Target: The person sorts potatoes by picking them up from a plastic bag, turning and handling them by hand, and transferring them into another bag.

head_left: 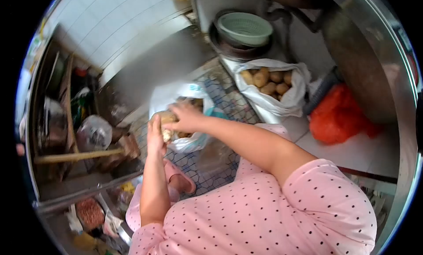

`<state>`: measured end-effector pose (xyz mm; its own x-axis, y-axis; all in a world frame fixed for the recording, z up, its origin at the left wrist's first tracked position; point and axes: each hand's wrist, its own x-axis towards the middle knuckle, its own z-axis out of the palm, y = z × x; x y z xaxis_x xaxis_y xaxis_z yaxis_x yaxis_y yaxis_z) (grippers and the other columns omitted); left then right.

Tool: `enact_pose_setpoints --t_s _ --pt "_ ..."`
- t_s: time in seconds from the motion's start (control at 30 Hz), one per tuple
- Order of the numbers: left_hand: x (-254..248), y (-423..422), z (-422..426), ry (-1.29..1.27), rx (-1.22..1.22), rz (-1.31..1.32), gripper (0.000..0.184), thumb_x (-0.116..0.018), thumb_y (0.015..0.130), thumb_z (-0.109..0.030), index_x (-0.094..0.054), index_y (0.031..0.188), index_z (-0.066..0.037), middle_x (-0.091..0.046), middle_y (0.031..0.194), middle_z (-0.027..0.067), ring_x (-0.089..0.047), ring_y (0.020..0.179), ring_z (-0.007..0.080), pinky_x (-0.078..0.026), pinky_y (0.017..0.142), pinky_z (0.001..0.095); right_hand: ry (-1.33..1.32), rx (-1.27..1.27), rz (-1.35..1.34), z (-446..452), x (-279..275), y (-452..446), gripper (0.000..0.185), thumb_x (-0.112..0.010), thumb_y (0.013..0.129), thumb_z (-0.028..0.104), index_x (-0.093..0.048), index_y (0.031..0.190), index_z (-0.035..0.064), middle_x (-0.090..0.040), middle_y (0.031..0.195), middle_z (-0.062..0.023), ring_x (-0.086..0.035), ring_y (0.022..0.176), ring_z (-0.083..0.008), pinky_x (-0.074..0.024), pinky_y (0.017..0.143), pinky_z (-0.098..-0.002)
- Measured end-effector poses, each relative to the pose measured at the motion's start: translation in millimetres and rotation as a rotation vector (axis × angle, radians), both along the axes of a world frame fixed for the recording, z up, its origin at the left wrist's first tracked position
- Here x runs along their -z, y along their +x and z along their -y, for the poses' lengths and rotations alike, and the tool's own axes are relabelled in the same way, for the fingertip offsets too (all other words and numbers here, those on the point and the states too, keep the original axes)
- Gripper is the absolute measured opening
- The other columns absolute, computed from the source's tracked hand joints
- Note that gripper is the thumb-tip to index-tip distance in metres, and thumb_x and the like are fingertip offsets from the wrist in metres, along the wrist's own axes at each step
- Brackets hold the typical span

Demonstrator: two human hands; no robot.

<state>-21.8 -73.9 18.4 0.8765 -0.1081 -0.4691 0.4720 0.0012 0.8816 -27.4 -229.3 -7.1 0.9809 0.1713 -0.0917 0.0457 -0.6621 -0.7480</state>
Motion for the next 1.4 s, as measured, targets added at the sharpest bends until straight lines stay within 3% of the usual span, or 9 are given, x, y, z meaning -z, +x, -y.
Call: enact_pose_setpoints --t_s 0.07,0.37,0.47,0.53,0.6,0.73,1.13,1.17,1.4 --pt "-6 1 21 -0.041 0.064 -0.013 0.049 -0.047 0.093 -0.050 -0.044 0.124 -0.011 -0.060 0.095 0.0062 -0.060 0.066 0.0130 -0.041 0.040 0.0213 0.399 -0.107 0.025 14 -7 -4 0.088 -0.074 0.070 0.047 -0.036 0.138 0.0061 -0.048 0.130 -0.0258 -0.047 0.123 -0.0361 -0.0378 0.102 -0.0386" --pt "24 32 180 -0.255 0.475 -0.214 0.033 -0.050 0.096 -0.037 -0.052 0.117 -0.011 -0.060 0.086 0.0017 -0.057 0.070 0.0117 -0.047 0.054 0.0255 0.586 0.553 -0.306 179 6 -11 0.071 -0.076 0.074 0.028 -0.039 0.132 0.0107 -0.056 0.116 -0.0122 -0.057 0.097 -0.0201 -0.0496 0.069 -0.0314" --pt "60 32 229 -0.366 0.446 -0.339 0.027 -0.053 0.095 -0.030 -0.055 0.112 -0.009 -0.060 0.085 0.0019 -0.058 0.070 0.0120 -0.051 0.056 0.0251 0.438 0.806 -0.291 231 16 -30 0.074 -0.079 0.069 0.021 -0.041 0.131 0.0096 -0.055 0.116 -0.0117 -0.054 0.104 -0.0243 -0.0453 0.084 -0.0351" --pt "77 26 243 -0.469 0.431 -0.416 0.026 -0.059 0.091 -0.025 -0.056 0.108 -0.006 -0.058 0.090 0.0040 -0.058 0.075 0.0150 -0.054 0.064 0.0267 0.019 0.894 -0.214 274 51 -42 0.080 -0.078 0.064 0.012 -0.038 0.133 0.0076 -0.053 0.124 -0.0186 -0.052 0.115 -0.0309 -0.0412 0.098 -0.0384" --pt "69 17 246 -0.420 0.420 -0.413 0.023 -0.057 0.093 -0.025 -0.056 0.106 -0.006 -0.060 0.090 0.0047 -0.060 0.075 0.0151 -0.056 0.063 0.0264 -0.488 0.756 -0.359 304 44 -61 0.084 -0.073 0.074 0.021 -0.026 0.143 0.0167 -0.026 0.146 -0.0237 -0.033 0.131 -0.0393 -0.0322 0.106 -0.0459" --pt "61 10 223 -0.328 0.433 -0.398 0.021 -0.057 0.093 -0.022 -0.055 0.107 -0.007 -0.058 0.095 0.0053 -0.061 0.083 0.0170 -0.056 0.071 0.0296 -0.628 0.686 -0.469 321 67 -77 0.092 -0.069 0.079 0.035 -0.011 0.149 0.0243 -0.005 0.152 -0.0223 -0.010 0.139 -0.0416 -0.0155 0.112 -0.0506" --pt "41 15 151 -0.345 0.233 -0.282 0.027 -0.056 0.091 -0.015 -0.053 0.115 -0.003 -0.055 0.104 0.0096 -0.057 0.096 0.0211 -0.055 0.079 0.0351 -0.872 0.565 -0.321 293 47 -58 0.077 -0.069 0.078 0.031 -0.031 0.143 0.0153 -0.012 0.150 -0.0236 -0.015 0.138 -0.0431 -0.0163 0.112 -0.0538" --pt "37 18 139 -0.308 0.283 -0.267 0.031 -0.054 0.093 -0.018 -0.051 0.121 -0.004 -0.052 0.118 0.0130 -0.056 0.106 0.0240 -0.052 0.092 0.0381 -0.845 0.546 -0.314 273 36 -47 0.074 -0.068 0.080 0.030 -0.032 0.142 0.0131 -0.012 0.150 -0.0244 -0.017 0.137 -0.0441 -0.0180 0.112 -0.0536" --pt "-112 -2 -48 -0.151 0.351 0.233 0.030 -0.060 0.091 -0.022 -0.057 0.113 -0.003 -0.059 0.104 0.0090 -0.060 0.092 0.0163 -0.056 0.075 0.0309 -0.284 -0.166 0.456 45 -103 -8 0.037 -0.066 0.082 0.017 -0.058 0.117 0.0087 -0.045 0.136 -0.0154 -0.048 0.120 -0.0349 -0.0426 0.097 -0.0414"
